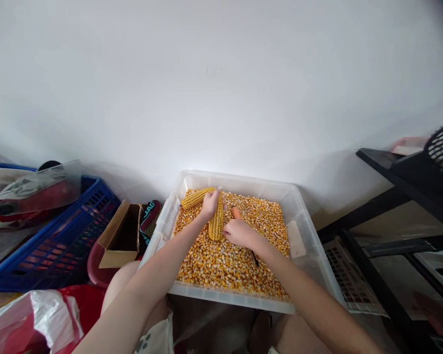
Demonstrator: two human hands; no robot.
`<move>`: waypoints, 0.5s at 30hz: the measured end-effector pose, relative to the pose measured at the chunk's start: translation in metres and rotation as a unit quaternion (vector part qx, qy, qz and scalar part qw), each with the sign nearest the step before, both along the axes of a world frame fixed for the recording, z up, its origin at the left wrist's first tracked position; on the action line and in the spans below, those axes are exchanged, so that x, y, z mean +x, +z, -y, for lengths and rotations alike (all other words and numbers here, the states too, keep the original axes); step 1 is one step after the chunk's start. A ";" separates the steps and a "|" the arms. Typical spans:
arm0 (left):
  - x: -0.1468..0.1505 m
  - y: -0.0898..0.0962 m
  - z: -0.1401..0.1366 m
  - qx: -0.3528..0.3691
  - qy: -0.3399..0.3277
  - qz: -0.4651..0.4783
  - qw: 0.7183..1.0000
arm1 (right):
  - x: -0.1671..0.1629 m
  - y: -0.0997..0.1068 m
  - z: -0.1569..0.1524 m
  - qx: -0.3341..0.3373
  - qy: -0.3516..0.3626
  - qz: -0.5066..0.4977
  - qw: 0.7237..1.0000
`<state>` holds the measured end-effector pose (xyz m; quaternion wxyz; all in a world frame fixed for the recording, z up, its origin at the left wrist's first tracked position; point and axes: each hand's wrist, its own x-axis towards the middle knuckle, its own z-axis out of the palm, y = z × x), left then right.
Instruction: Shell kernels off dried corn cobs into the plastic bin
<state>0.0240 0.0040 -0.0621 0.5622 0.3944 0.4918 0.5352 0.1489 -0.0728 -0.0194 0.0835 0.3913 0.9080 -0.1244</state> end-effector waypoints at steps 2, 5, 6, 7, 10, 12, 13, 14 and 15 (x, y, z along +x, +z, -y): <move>0.007 0.001 0.003 0.038 -0.042 -0.028 0.998 | 0.004 -0.001 -0.001 -0.024 -0.007 -0.029 0.999; 0.009 0.004 0.004 0.045 -0.048 -0.031 0.997 | 0.006 -0.002 -0.003 -0.038 -0.022 -0.043 0.998; 0.007 0.005 0.004 0.035 -0.038 -0.020 0.998 | 0.006 -0.001 -0.003 -0.038 -0.026 -0.040 0.998; 0.003 0.006 0.003 0.023 -0.023 -0.008 0.999 | 0.006 0.000 -0.004 -0.037 -0.030 -0.038 0.998; -0.012 0.006 -0.002 -0.013 0.034 0.039 0.999 | 0.011 0.002 -0.007 -0.032 -0.056 -0.032 0.997; -0.020 0.006 -0.004 -0.037 0.062 0.088 0.994 | 0.017 0.002 -0.010 -0.022 -0.091 -0.023 0.995; -0.024 0.006 -0.006 -0.049 0.070 0.115 0.990 | 0.020 0.001 -0.011 -0.016 -0.114 -0.015 0.993; -0.027 0.006 -0.007 -0.060 0.076 0.141 0.985 | 0.023 -0.001 -0.013 -0.010 -0.137 -0.013 0.990; -0.029 0.008 -0.008 -0.070 0.080 0.164 0.981 | 0.025 -0.002 -0.015 0.000 -0.157 -0.021 0.987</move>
